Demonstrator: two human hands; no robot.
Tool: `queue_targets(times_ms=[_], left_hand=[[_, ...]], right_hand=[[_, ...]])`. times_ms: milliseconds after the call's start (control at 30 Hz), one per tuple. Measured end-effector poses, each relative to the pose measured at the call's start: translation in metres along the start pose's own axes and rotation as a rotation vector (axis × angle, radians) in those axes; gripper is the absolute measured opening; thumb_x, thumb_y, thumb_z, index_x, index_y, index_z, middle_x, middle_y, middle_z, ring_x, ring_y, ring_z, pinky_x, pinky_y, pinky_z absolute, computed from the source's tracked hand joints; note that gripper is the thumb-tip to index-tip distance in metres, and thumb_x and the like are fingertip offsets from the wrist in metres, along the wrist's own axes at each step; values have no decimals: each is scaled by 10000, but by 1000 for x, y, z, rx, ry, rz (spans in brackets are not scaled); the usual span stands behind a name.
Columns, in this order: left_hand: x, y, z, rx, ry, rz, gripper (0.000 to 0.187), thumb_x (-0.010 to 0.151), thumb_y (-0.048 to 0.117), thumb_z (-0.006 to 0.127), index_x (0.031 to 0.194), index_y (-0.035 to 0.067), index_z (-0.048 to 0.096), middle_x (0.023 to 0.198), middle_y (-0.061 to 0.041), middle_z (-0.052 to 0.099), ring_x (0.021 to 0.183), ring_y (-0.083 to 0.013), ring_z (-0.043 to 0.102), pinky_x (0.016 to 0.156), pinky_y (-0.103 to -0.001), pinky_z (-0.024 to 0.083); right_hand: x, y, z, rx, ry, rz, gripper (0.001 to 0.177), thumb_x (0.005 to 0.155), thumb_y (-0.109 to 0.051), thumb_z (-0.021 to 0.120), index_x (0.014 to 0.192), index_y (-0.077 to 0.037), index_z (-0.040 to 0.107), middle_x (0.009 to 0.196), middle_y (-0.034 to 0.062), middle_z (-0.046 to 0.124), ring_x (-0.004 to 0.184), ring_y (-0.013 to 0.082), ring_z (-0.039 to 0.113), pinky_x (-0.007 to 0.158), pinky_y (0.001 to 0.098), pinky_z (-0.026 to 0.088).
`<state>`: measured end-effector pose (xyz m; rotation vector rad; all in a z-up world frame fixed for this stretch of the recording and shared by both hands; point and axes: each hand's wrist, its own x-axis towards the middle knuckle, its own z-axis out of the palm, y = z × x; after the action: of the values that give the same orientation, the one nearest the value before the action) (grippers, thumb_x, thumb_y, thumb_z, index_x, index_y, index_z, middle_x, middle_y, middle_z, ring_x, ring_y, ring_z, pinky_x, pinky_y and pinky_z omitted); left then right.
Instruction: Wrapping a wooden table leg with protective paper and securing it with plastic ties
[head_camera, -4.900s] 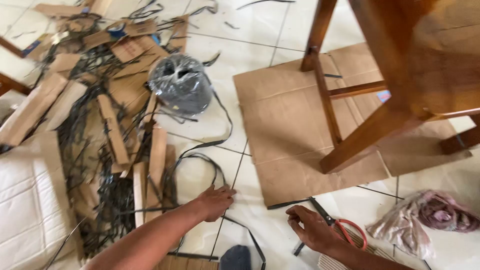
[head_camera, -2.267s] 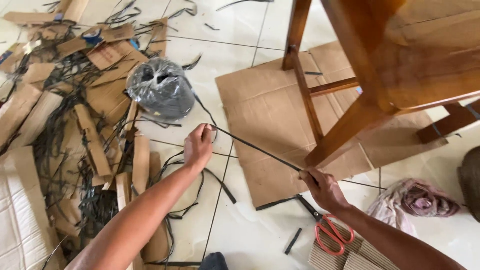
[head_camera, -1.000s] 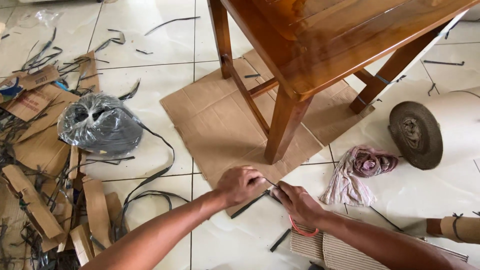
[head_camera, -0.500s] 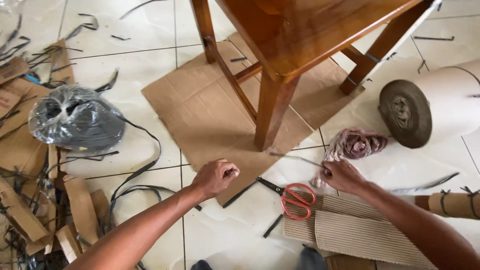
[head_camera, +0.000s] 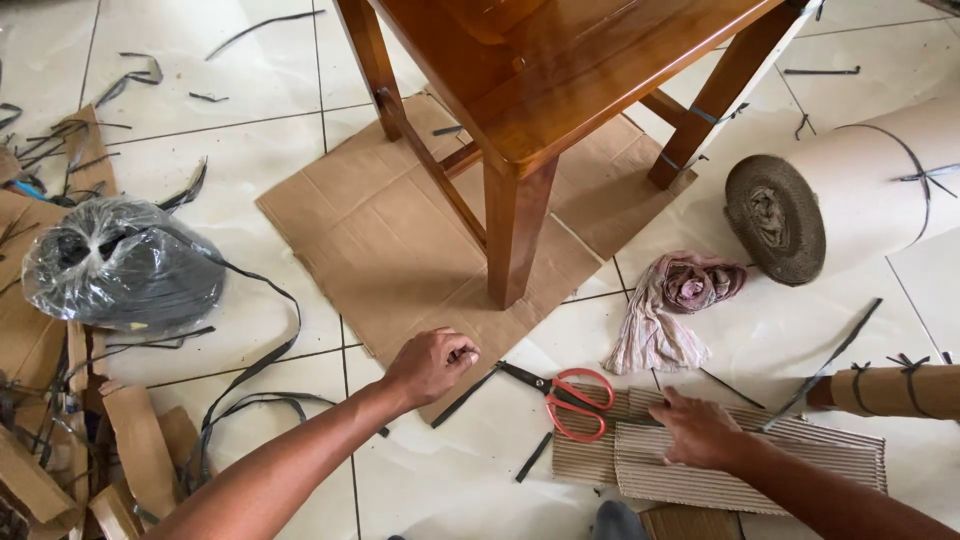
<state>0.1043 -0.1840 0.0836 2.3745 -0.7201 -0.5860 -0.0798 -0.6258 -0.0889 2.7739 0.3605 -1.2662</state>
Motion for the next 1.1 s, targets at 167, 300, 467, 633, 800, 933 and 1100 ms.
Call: queue_targets(times_ms=[167,300,467,633,800,933,1100], left_hand=[[0,5,0,-23,32,23,195,939,232,626,938,85,754,895,-25,732,731,-189,666,684,-349,539],[2,4,3,-66,82,56,214,944,249,606,954,84,741,918,-29,739,737,-197,671,680,-347,541],[5,33,-4,-240,44,-13,235,944,293,632,1034,123,766,924,-82,756,826,-210,714,716,-337,586],[1,82,-17,-362,51,12,323,948,303,667,1232,151,693,976,-124,754,954,-295,759,790,-399,652],[5,113,-17,-829,311,98,862,961,257,697,1621,83,169,1223,-249,674,1136,-422,707,928,-463,599],[-5,137,-46,-857,253,230,1149,804,174,841,1632,45,56,1422,-298,538,1298,-499,569,1020,-569,508],[-1,121,-29,-1605,53,479,968,822,24,795,1620,154,264,1394,52,596,1249,-102,602,1099,-215,487]], right_hand=[[-11,-2,-18,94,-118,-36,526,876,-478,750,1263,-189,543,1402,81,411,1295,244,455,1050,425,452],[-22,-7,-83,319,-280,-156,264,866,-303,766,1114,-228,720,908,-80,739,658,52,625,626,179,535],[-55,-44,-196,551,-96,-225,400,909,-434,754,1122,-110,655,909,95,752,710,219,722,610,292,579],[-65,-85,-271,613,330,-91,423,821,-436,768,907,-31,684,754,253,727,815,424,767,690,519,562],[-78,-125,-316,991,898,-20,274,821,-339,756,970,-124,677,776,198,713,784,366,752,638,487,563],[-96,-165,-333,1070,1081,-167,402,887,-332,747,1206,-103,660,895,180,710,789,336,727,675,457,583],[-125,-188,-349,932,972,-513,893,842,-597,621,1473,-18,368,1336,219,589,1178,350,633,949,508,511]])
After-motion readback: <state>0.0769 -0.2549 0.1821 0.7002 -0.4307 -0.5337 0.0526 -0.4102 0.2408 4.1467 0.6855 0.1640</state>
